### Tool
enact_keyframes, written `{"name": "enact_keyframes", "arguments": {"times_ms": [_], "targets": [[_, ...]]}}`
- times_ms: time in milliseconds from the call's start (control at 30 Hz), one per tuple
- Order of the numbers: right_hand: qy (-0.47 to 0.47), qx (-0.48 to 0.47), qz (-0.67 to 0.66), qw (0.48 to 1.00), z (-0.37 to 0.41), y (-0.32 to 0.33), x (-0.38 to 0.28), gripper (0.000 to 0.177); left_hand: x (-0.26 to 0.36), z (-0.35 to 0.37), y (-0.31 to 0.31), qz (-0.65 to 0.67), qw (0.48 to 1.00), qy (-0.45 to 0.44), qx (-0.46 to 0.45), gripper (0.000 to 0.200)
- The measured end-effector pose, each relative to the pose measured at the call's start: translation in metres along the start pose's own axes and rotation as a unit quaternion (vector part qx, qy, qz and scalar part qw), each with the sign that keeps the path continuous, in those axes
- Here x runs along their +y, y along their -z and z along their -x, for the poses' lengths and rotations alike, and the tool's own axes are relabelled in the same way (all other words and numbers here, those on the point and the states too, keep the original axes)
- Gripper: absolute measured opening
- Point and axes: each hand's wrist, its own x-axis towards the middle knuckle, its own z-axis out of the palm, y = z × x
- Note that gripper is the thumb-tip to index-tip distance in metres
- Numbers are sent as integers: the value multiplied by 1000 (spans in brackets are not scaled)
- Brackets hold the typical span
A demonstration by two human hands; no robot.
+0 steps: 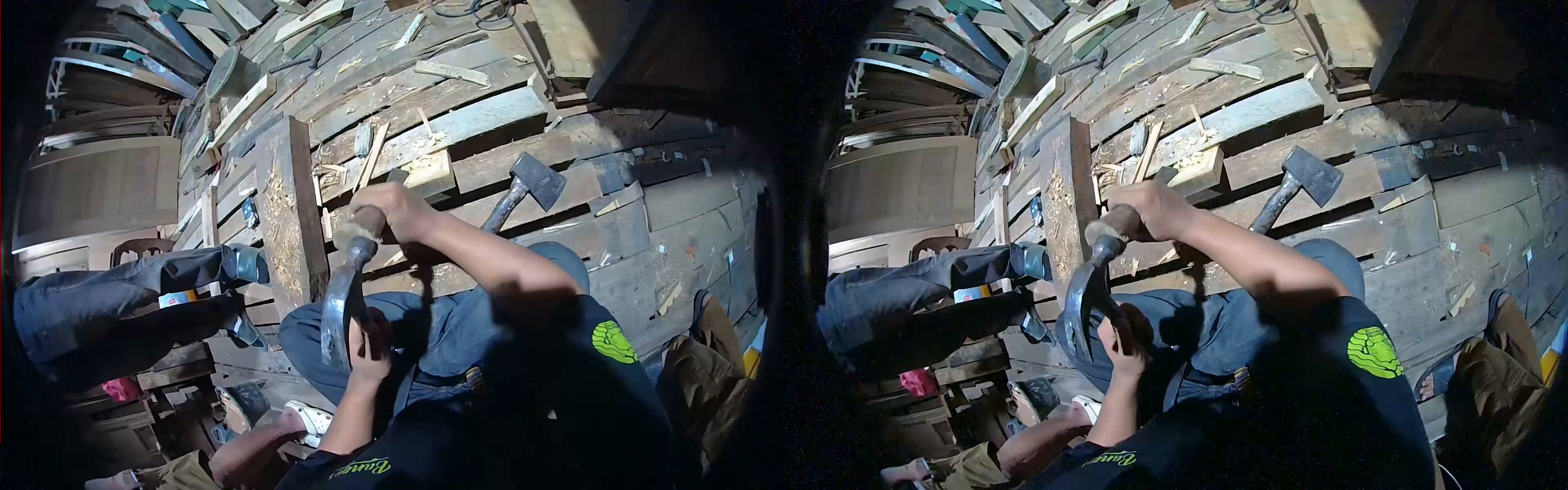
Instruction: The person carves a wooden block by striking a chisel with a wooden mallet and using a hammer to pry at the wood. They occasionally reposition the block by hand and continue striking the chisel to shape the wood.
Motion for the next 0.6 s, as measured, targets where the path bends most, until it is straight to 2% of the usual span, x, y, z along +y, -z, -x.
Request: {"name": "enact_keyframes", "arguments": {"times_ms": [67, 100, 200, 267, 300, 367, 433, 467, 500, 533, 567, 600], "targets": [[28, -103, 24, 994, 1, -3, -4, 26, -6, 5, 1, 21, 1000, 0, 5, 45], [90, -106, 68, 988, 4, -10, -6, 25, -9, 7, 2, 41, 999, 1, 11, 43], [105, -91, 91, 986, 7, -21, -5, 25, -11, 9, 5, 77, 997, 5, 20, 37], [35, -14, 32, 999, -1, -13, -10, 20, -11, 8, 8, 112, 993, 10, 22, 36], [-37, 12, -8, 999, -7, -7, -9, 13, -10, 8, 12, 71, 997, 2, 16, 39], [-199, 38, -170, 964, -16, 16, -5, 14, -10, 6, 19, -13, 1000, -14, 6, 44], [-172, 122, -62, 975, -17, 30, 34, 15, 1, 4, 16, -10, 1000, -2, 1, 42], [-288, 179, -156, 928, -23, 44, 37, 12, 6, 0, 12, 25, 1000, -2, 2, 42], [-397, 230, -245, 854, -26, 59, 38, 10, 8, -1, 10, 60, 998, -2, 4, 42], [-339, 302, -282, 845, -29, 71, 34, 7, 7, -1, 11, 57, 998, 10, 14, 44], [-278, 370, -315, 829, -32, 83, 31, 12, 6, -1, 12, 61, 998, 10, 18, 44], [-239, 400, -357, 809, -34, 95, 33, 13, 4, -2, 12, 65, 998, 7, 20, 43]]}}
